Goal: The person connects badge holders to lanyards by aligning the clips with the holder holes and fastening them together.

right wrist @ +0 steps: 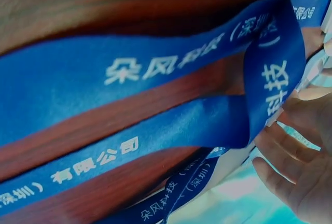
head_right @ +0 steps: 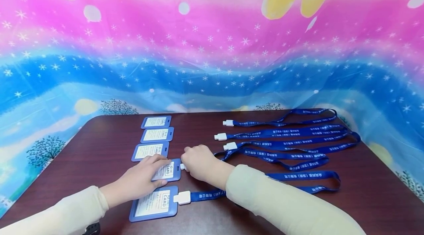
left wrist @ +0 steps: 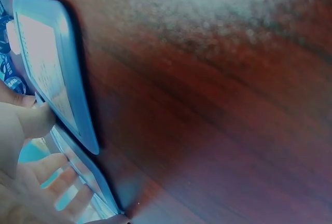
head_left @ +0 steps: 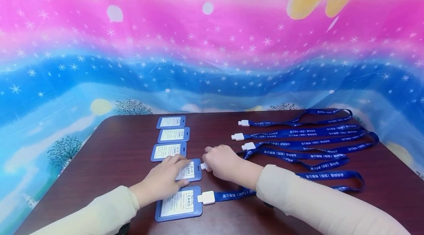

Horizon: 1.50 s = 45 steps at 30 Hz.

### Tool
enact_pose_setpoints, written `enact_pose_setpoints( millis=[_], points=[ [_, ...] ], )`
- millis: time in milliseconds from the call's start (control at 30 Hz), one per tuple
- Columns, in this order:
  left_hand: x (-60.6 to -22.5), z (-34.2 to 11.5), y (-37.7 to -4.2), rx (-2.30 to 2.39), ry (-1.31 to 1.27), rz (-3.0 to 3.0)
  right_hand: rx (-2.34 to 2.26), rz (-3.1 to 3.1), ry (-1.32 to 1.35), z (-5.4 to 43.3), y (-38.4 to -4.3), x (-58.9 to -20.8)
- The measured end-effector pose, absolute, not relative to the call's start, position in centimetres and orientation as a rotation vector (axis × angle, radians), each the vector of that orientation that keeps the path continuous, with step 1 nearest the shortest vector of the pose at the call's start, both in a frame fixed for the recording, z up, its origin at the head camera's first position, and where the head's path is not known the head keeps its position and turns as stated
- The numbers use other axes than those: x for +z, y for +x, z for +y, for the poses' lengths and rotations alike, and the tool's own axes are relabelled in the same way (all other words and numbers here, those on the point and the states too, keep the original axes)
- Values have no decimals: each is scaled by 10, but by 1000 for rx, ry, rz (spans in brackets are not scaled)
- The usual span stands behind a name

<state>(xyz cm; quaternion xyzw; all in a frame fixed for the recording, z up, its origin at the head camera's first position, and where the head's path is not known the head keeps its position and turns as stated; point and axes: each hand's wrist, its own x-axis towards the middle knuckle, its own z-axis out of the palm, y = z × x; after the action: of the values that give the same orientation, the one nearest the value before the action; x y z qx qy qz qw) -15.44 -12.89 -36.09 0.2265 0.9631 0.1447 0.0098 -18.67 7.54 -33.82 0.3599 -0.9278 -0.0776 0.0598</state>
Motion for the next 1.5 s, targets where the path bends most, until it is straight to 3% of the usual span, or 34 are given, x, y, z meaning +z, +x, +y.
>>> enact_pose_setpoints(
  millis=[1033, 1500],
  points=[
    [-363, -132, -163, 561, 738, 3008, 20, -2869, 990, 64, -176, -351],
    [-353, -138, -163, 431, 814, 2950, 337, -2918, 814, 126, -190, -330]
  ],
)
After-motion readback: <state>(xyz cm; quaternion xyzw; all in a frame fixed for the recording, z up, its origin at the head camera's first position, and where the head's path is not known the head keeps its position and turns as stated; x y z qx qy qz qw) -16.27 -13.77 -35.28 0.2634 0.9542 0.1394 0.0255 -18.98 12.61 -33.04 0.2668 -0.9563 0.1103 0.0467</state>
